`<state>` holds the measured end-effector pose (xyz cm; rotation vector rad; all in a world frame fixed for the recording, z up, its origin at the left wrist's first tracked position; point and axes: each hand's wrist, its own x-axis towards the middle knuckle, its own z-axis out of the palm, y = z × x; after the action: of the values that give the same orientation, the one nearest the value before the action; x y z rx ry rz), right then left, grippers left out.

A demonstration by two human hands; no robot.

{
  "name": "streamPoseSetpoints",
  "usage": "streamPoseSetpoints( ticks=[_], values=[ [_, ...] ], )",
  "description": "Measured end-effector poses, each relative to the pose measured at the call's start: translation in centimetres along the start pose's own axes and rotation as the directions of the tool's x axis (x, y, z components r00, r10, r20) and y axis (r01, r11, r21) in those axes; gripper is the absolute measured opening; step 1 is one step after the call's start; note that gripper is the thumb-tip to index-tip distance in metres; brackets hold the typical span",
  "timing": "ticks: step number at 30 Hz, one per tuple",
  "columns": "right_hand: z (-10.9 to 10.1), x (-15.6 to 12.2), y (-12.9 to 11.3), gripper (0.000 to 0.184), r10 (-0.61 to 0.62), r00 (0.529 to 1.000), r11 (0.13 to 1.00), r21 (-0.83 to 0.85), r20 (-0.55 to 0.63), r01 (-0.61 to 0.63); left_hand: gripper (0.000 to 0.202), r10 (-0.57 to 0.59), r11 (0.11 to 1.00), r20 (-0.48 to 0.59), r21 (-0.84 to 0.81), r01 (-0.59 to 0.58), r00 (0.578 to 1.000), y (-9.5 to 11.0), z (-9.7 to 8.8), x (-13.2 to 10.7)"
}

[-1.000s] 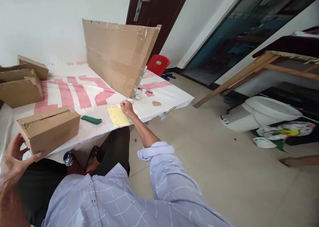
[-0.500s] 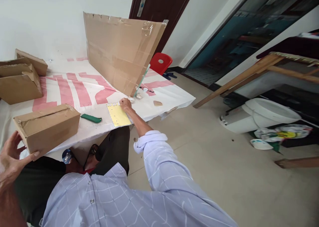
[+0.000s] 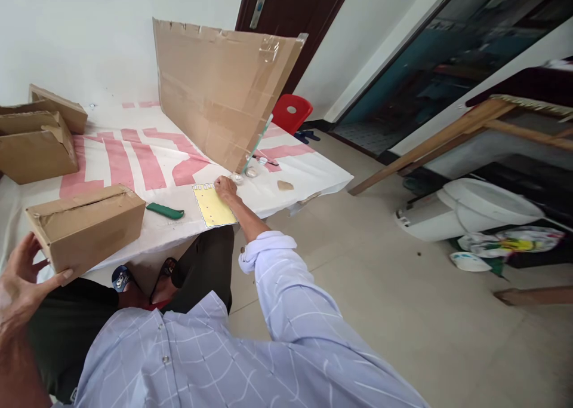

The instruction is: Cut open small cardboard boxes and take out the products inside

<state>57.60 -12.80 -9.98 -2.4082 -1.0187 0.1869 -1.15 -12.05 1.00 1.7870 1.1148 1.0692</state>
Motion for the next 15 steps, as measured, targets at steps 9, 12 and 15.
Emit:
streamPoseSetpoints(
  ticks=[9, 12, 15],
  values=[
    [0.3, -0.9, 0.5, 0.025, -0.11, 0.993, 0.994, -0.008, -0.033, 0.11, 0.119, 0.013, 1.0, 0.015, 0.003, -0.014, 1.0, -0.1, -0.1, 0.0],
    [0.4, -1.1, 0.2, 0.026, -0.12, 0.992, 0.993, -0.015, -0.039, 0.12, 0.119, 0.025, 1.0, 0.003, -0.005, -0.025, 1.0, -0.5, -0.1, 0.1],
    [0.3, -1.3, -0.1, 0.026, -0.118, 0.992, 0.993, -0.017, -0.052, 0.118, 0.125, -0.001, 0.999, -0.001, -0.038, 0.001, 1.0, -1.0, -0.3, -0.1]
  ],
)
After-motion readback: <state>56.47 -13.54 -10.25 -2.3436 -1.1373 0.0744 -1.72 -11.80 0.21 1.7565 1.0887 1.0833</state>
